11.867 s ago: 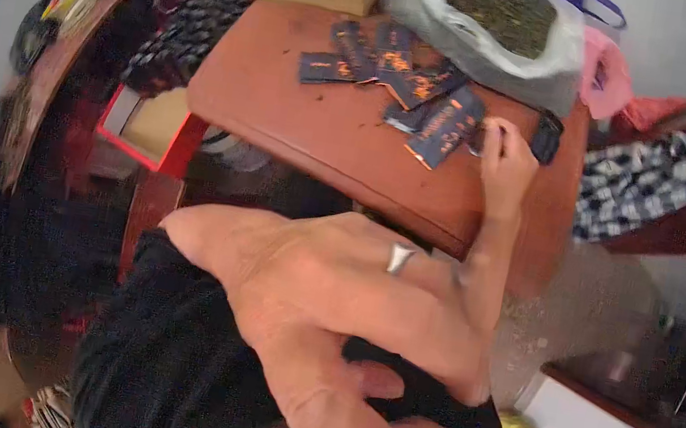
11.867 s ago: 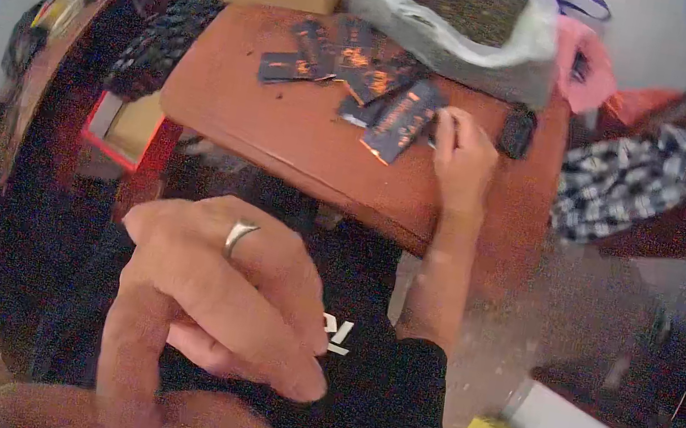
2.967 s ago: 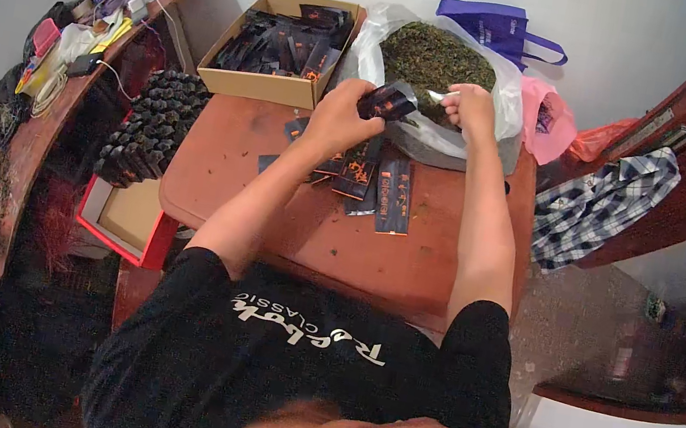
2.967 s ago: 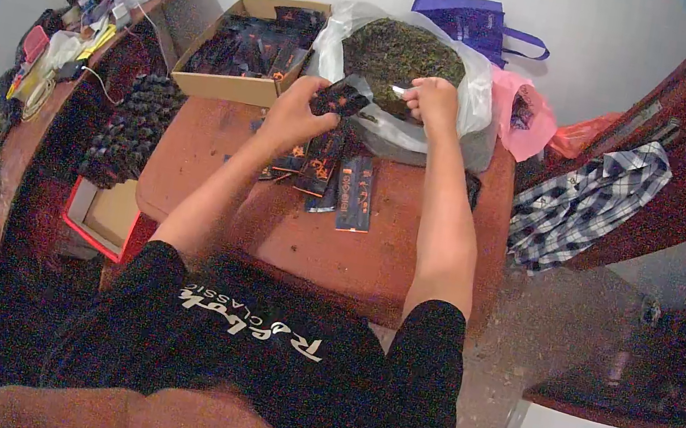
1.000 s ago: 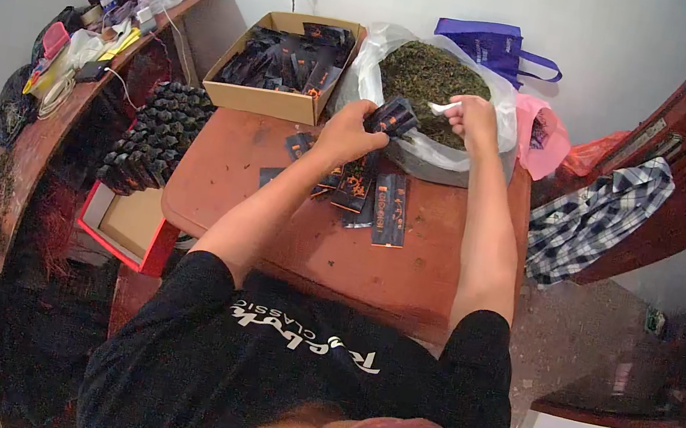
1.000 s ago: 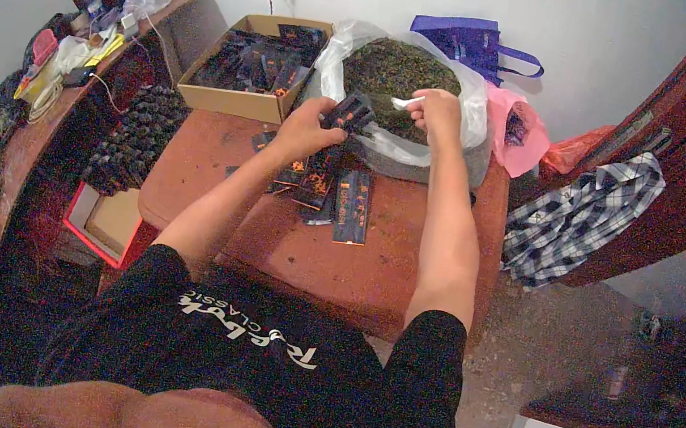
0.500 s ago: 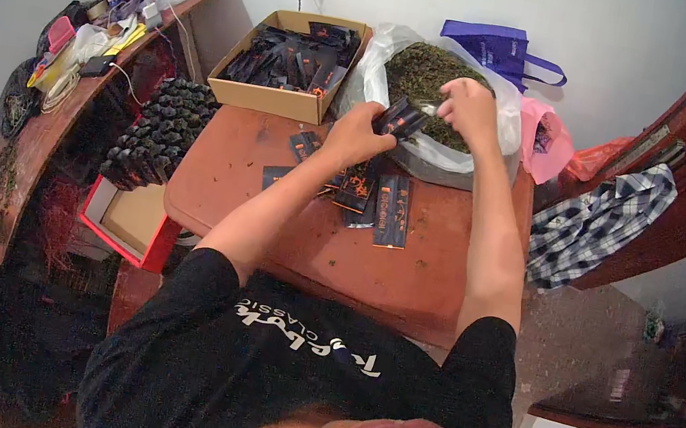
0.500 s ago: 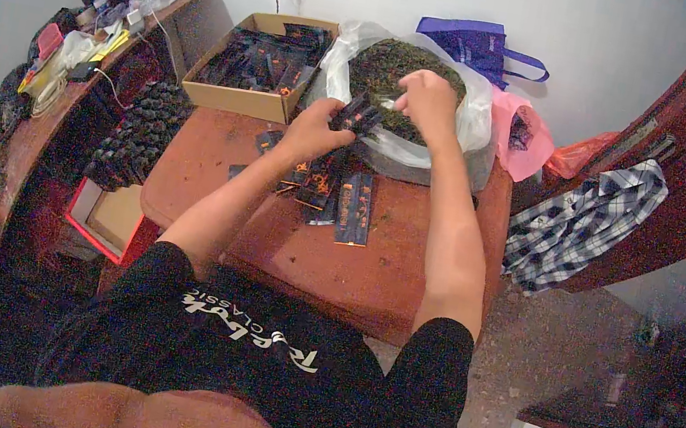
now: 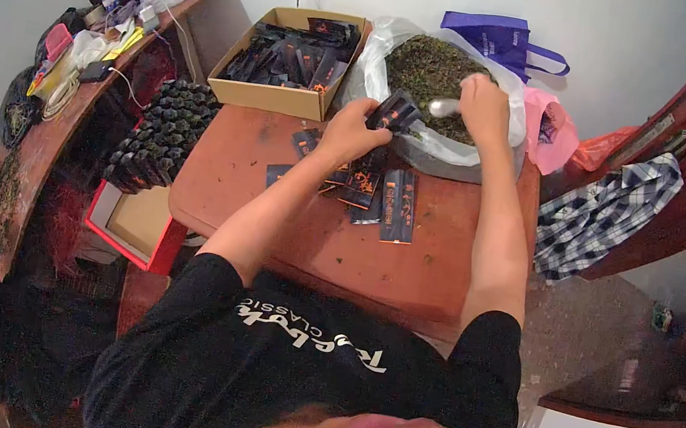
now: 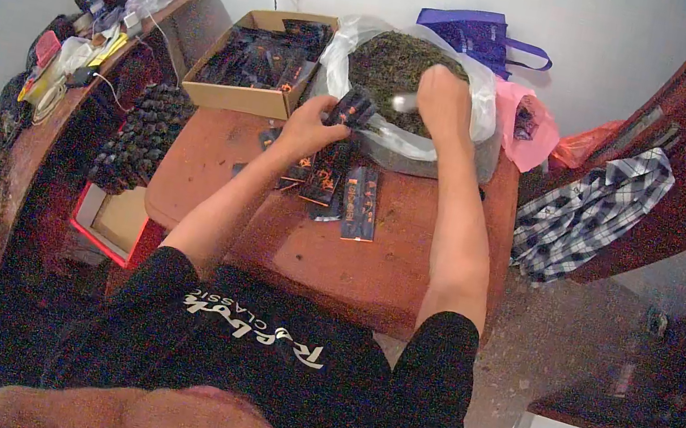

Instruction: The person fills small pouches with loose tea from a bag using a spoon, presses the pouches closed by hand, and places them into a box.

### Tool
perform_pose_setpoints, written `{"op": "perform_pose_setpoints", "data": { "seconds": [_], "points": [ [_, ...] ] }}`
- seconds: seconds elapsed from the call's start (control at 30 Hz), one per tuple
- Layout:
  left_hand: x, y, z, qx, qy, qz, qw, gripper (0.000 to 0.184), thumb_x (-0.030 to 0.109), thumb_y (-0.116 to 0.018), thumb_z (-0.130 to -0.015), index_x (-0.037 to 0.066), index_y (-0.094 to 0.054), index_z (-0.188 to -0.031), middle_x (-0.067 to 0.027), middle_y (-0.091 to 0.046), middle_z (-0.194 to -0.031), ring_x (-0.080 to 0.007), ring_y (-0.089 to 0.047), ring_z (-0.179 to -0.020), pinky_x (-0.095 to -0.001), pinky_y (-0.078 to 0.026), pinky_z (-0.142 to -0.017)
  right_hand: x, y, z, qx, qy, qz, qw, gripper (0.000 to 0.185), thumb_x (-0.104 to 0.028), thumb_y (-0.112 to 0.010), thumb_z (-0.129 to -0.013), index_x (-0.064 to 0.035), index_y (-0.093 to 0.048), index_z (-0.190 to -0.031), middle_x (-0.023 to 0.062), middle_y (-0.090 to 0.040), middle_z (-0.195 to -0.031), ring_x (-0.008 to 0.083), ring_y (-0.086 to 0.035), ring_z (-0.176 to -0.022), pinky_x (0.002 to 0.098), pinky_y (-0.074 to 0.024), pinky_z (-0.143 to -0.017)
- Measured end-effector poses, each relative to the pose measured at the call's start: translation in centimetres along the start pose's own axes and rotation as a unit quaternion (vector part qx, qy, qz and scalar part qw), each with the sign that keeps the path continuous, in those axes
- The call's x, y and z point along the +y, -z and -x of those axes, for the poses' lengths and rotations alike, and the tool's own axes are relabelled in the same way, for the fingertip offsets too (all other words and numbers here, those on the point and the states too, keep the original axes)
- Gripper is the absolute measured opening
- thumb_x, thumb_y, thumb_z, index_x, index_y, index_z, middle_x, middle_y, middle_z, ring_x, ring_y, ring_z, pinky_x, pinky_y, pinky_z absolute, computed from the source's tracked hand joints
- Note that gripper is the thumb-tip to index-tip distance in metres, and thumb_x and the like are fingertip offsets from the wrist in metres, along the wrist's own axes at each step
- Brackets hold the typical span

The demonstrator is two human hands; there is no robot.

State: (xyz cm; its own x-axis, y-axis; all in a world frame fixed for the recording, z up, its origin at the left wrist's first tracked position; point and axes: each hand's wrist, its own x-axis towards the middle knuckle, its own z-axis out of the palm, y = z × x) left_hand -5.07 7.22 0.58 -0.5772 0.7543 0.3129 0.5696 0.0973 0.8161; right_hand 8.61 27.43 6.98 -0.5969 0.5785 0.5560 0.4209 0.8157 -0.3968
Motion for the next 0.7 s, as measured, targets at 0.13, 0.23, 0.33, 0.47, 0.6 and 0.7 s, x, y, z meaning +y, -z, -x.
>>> {"op": "perform_pose_setpoints", "data": {
  "seconds": [0.13, 0.23, 0.33, 0.47, 0.6, 0.7],
  "points": [
    [-1.8, -0.5, -0.9, -0.022, -0.003, 0.035, 0.999, 0.053, 0.028, -0.074, -0.068, -0.003, -0.063, -0.11, -0.0183, -0.066, -0.106, -0.0289, -0.063, -0.099, -0.0374, -0.048, -0.089, 1.9, -4.2, 0.6, -0.097, 0.008, 0.128, 0.987, 0.026, -0.014, -0.051, -0.086, 0.0027, -0.07, -0.082, 0.0283, -0.067, -0.086, 0.0463, -0.066, -0.084, 0.0509, -0.0525, -0.079],
    [-2.0, -0.9, -0.9, -0.005, 0.015, 0.015, 1.0, 0.054, 0.029, -0.075, -0.068, -0.002, -0.062, -0.111, -0.0184, -0.065, -0.107, -0.0302, -0.063, -0.1, -0.0376, -0.048, -0.09, 0.6, -5.2, 1.5, -0.149, 0.057, 0.168, 0.973, 0.024, -0.012, -0.053, -0.082, 0.0038, -0.07, -0.077, 0.0289, -0.067, -0.086, 0.0448, -0.067, -0.083, 0.0502, -0.0534, -0.076],
    [-1.7, -0.9, -0.8, 0.003, 0.007, -0.005, 1.0, 0.056, 0.03, -0.075, -0.068, -0.002, -0.062, -0.112, -0.0187, -0.065, -0.109, -0.0311, -0.063, -0.101, -0.0377, -0.048, -0.092, 0.5, -6.6, 1.4, -0.112, 0.004, 0.132, 0.985, 0.024, -0.013, -0.053, -0.083, 0.0033, -0.071, -0.082, 0.0259, -0.069, -0.082, 0.0368, -0.07, -0.079, 0.0457, -0.055, -0.071],
    [-1.2, -0.7, -0.6, 0.004, 0.019, -0.036, 0.999, 0.056, 0.03, -0.077, -0.07, 0.002, -0.062, -0.116, -0.0141, -0.066, -0.11, -0.0252, -0.063, -0.103, -0.0352, -0.047, -0.092, 0.9, -6.3, 1.5, -0.108, -0.253, -0.337, 0.901, 0.024, -0.016, -0.052, -0.088, 0.0037, -0.063, -0.097, 0.0173, -0.068, -0.074, 0.0213, -0.063, -0.058, 0.0326, -0.0497, -0.049],
    [-1.2, -0.5, -0.5, -0.009, 0.022, -0.013, 1.0, 0.054, 0.029, -0.075, -0.069, -0.001, -0.062, -0.112, -0.0174, -0.065, -0.108, -0.0284, -0.062, -0.101, -0.0364, -0.047, -0.09, 0.9, -6.1, 1.6, -0.084, -0.304, -0.419, 0.851, 0.027, -0.017, -0.047, -0.091, 0.004, -0.061, -0.101, 0.0149, -0.068, -0.074, 0.0148, -0.057, -0.054, 0.026, -0.0446, -0.044],
    [-1.1, -0.5, -0.6, -0.012, 0.018, 0.007, 1.0, 0.052, 0.028, -0.074, -0.068, -0.003, -0.062, -0.109, -0.0184, -0.065, -0.106, -0.0291, -0.062, -0.099, -0.0367, -0.047, -0.089, 1.1, -5.4, 1.5, -0.074, -0.307, -0.454, 0.833, 0.027, -0.017, -0.048, -0.09, 0.004, -0.061, -0.101, 0.0138, -0.067, -0.073, 0.0135, -0.056, -0.054, 0.0245, -0.0434, -0.044]
  ]
}}
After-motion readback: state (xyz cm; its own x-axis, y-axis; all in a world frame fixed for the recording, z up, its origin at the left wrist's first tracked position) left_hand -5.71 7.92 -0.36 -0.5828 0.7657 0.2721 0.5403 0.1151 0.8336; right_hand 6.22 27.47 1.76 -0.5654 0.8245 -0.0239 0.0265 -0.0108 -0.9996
